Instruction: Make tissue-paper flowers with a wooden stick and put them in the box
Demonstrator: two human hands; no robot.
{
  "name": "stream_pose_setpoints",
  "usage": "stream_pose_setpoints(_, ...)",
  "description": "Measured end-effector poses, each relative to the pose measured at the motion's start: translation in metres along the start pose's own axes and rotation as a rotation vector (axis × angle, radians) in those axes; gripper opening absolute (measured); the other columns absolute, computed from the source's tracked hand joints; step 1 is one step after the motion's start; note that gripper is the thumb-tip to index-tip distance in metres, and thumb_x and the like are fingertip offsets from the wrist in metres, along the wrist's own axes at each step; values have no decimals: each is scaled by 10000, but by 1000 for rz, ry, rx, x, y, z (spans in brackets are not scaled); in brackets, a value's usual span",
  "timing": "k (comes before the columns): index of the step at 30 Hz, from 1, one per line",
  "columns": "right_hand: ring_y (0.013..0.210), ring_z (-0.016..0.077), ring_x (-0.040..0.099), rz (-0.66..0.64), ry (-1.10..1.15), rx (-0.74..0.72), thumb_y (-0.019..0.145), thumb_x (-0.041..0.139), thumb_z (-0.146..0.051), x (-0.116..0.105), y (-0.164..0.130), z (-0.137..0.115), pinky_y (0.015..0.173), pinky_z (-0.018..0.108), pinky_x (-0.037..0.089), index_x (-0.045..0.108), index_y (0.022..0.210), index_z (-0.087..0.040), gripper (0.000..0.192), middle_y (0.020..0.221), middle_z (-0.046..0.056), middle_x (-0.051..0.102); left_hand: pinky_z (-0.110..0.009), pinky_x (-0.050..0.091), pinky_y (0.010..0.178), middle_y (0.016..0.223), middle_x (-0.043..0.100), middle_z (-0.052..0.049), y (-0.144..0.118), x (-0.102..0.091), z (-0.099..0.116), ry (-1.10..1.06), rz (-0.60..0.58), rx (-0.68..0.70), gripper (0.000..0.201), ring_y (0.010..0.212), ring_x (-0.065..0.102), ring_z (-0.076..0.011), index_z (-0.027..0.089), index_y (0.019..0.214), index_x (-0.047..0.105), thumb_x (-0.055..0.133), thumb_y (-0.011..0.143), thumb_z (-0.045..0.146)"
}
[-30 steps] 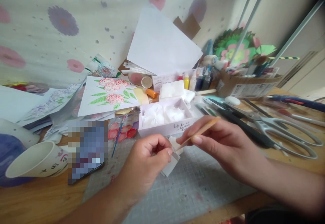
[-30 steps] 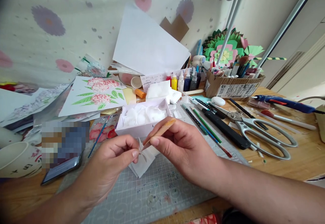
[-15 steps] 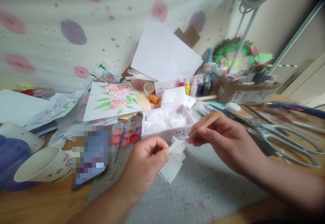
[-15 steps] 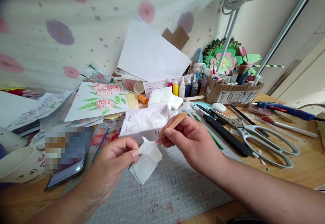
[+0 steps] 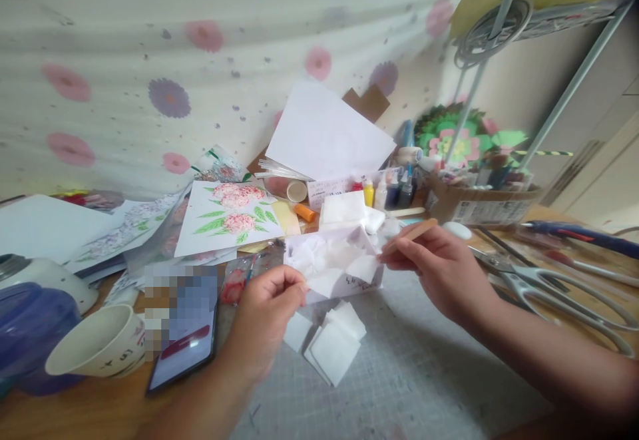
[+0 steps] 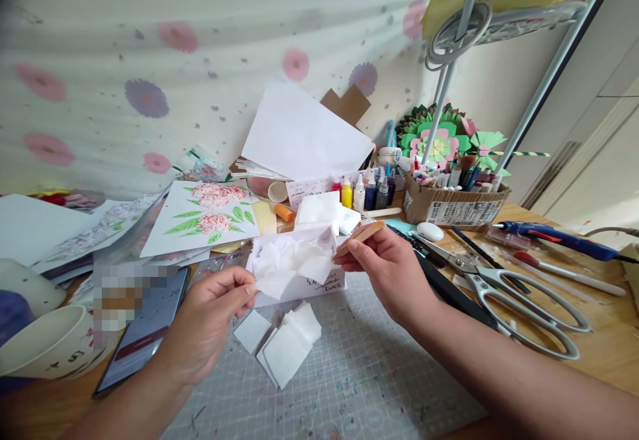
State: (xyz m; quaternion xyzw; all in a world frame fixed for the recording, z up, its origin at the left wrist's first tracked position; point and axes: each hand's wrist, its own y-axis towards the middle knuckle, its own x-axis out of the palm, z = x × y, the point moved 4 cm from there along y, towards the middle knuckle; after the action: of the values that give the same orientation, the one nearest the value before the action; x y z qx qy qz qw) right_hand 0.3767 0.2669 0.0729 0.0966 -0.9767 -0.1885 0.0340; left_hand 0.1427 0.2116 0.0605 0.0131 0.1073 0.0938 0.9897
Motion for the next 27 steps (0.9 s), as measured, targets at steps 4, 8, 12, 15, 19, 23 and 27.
stream_pose_setpoints(4, 770, 184, 672, 35, -135, -45, 904, 600, -482, 3, 14, 8, 705, 313, 594, 563, 861, -165, 322, 849, 57, 674, -231, 298, 481, 523, 524, 46, 8, -18, -1, 159, 171, 45, 98, 489, 420, -116, 209, 619, 599, 572, 685, 276)
stream_pose_setpoints(8, 801, 151, 625, -19, -399, -119, 949, 600, -372, 9, 30, 18, 774, 329, 543, 586, 851, -123, 268, 846, 29, 629, -238, 327, 496, 546, 580, 35, 17, -26, -4, 413, 203, 158, 90, 519, 502, -146, 238, 684, 654, 580, 708, 284)
stream_pose_setpoints(12, 855, 153, 588, -74, -625, -216, 954, 605, -324, 11, 39, 21, 828, 344, 501, 608, 853, -122, 225, 905, 28, 605, -258, 373, 564, 630, 597, 22, 22, -22, -2, 733, 146, 302, 151, 574, 530, -148, 251, 711, 686, 542, 758, 256)
stream_pose_setpoints(15, 965, 180, 558, -29, -675, -316, 954, 597, -315, 9, 38, 14, 901, 385, 461, 601, 846, -124, 219, 988, 44, 590, -291, 404, 642, 776, 627, -7, 22, -19, 2, 862, 130, 412, 200, 691, 568, -168, 247, 769, 707, 509, 797, 254)
stream_pose_setpoints(19, 1021, 195, 527, -107, -718, -365, 924, 628, -282, 14, 33, 8, 919, 396, 447, 610, 818, -128, 188, 1041, 49, 575, -408, 375, 795, 999, 647, -32, 19, -15, 6, 1008, 166, 502, 208, 954, 564, -249, 272, 816, 708, 500, 823, 263)
stream_pose_setpoints(23, 1019, 196, 529, -142, -763, -342, 904, 651, -242, 16, 34, 7, 913, 396, 453, 618, 816, -127, 149, 1054, 47, 574, -473, 330, 825, 1164, 623, -33, 18, -12, 4, 1071, 159, 478, 208, 1081, 524, -284, 285, 904, 678, 481, 848, 250)
stream_pose_setpoints(27, 1078, 210, 507, -78, -796, -345, 933, 618, -252, 14, 38, 7, 948, 415, 433, 614, 890, -128, 132, 1114, 58, 555, -464, 334, 842, 1136, 634, -50, 20, -12, 3, 989, 192, 478, 214, 1065, 540, -265, 263, 961, 661, 480, 853, 223)
